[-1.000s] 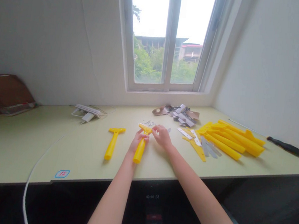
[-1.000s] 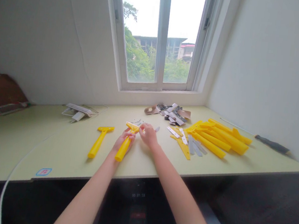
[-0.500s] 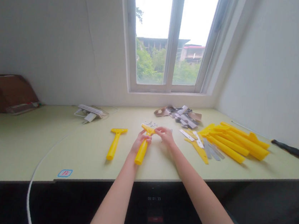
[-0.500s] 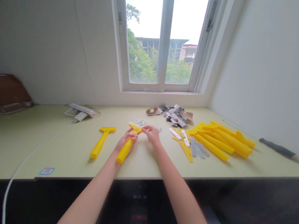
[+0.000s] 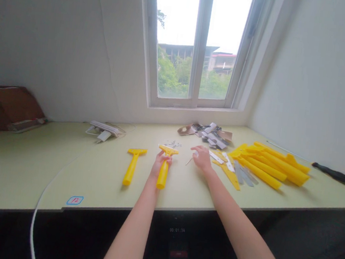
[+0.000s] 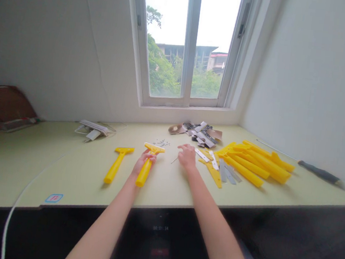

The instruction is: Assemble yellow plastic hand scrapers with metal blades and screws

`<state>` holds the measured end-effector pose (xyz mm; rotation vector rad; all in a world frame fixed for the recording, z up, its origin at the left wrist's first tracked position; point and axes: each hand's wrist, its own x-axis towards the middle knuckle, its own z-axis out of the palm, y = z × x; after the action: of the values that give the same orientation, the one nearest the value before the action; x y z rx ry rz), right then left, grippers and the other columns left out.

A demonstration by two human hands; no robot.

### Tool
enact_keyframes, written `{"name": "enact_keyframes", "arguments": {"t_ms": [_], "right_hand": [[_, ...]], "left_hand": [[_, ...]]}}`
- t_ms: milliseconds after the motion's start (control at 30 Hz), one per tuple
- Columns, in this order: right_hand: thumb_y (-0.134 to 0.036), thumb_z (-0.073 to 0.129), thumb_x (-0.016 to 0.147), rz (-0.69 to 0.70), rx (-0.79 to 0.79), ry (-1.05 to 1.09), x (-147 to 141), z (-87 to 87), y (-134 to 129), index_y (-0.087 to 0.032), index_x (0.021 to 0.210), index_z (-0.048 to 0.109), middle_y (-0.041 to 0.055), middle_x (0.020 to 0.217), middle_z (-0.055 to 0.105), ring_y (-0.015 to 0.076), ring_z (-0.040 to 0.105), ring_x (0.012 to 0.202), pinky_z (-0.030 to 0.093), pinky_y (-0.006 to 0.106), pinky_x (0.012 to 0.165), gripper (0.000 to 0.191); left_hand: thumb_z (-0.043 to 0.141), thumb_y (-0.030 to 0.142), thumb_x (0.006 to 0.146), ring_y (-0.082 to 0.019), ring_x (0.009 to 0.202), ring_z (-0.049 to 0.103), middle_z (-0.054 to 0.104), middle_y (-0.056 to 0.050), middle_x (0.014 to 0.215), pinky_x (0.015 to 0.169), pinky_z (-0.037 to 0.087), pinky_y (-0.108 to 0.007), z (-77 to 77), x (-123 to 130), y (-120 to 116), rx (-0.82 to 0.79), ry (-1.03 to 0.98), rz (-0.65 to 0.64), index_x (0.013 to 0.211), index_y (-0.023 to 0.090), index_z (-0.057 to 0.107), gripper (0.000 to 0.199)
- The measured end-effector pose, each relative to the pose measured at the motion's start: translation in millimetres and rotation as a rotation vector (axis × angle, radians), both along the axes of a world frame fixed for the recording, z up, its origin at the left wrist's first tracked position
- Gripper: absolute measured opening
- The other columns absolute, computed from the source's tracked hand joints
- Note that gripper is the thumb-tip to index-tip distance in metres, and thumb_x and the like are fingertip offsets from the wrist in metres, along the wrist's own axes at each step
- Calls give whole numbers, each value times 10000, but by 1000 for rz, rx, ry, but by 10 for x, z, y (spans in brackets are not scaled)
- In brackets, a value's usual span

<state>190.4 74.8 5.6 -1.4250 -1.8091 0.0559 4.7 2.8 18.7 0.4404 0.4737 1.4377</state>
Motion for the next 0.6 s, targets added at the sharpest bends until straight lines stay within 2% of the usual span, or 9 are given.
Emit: {"name": "enact_keyframes", "arguments": {"t_ms": [67, 167, 233, 367, 500, 600], "right_hand": [[-120, 464, 674, 10, -22, -80, 202, -35, 13, -164, 924, 668, 92, 1011, 617, 216, 518, 977, 345, 365, 899, 325], [-141, 447, 712, 188, -36, -188, 411, -73, -19, -203, 971, 655, 58, 1057, 613, 200, 516, 1003, 337, 348, 922, 338], [-159, 448, 736, 247, -22, -252, 453, -92, -43, -229, 1044, 624, 54, 1120, 586, 204, 492, 1050, 317, 359, 949, 362], [-173, 448, 771, 184, 9, -309, 380, -142, -6, -249, 1206, 503, 82, 1281, 461, 243, 387, 1166, 281, 426, 972, 445], [-162, 405, 806, 173, -14, -315, 314, -194, 83, -250, 1041, 606, 72, 1268, 473, 255, 369, 1181, 285, 451, 956, 322], [-182, 397, 821, 178, -3, -305, 323, -195, 101, -228, 940, 625, 78, 1237, 493, 255, 386, 1162, 296, 442, 946, 262]], "left_hand": [[481, -38, 630, -5, 519, 467, 510, -26, 875, 449, 402, -92, -32, -10, 23, 7, -19, -5, 1089, 227, 454, 530], [499, -33, 626, -3, 514, 462, 510, -19, 853, 460, 408, -93, -69, -19, 41, 24, -15, -6, 1068, 222, 459, 512], [506, -33, 626, -3, 515, 459, 513, -21, 855, 471, 413, -96, -78, -20, 38, 31, -10, -10, 1071, 221, 455, 515], [497, -46, 625, -14, 550, 484, 522, -30, 884, 482, 417, -98, -54, -12, 14, 12, 1, -6, 1076, 225, 457, 528], [484, -52, 624, -16, 566, 494, 527, -39, 917, 474, 411, -92, -11, -3, -8, 17, 4, -12, 1066, 222, 472, 519], [479, -47, 629, -7, 536, 475, 522, -33, 924, 470, 415, -97, -8, -5, -8, -7, 2, -6, 1073, 231, 461, 524]]}}
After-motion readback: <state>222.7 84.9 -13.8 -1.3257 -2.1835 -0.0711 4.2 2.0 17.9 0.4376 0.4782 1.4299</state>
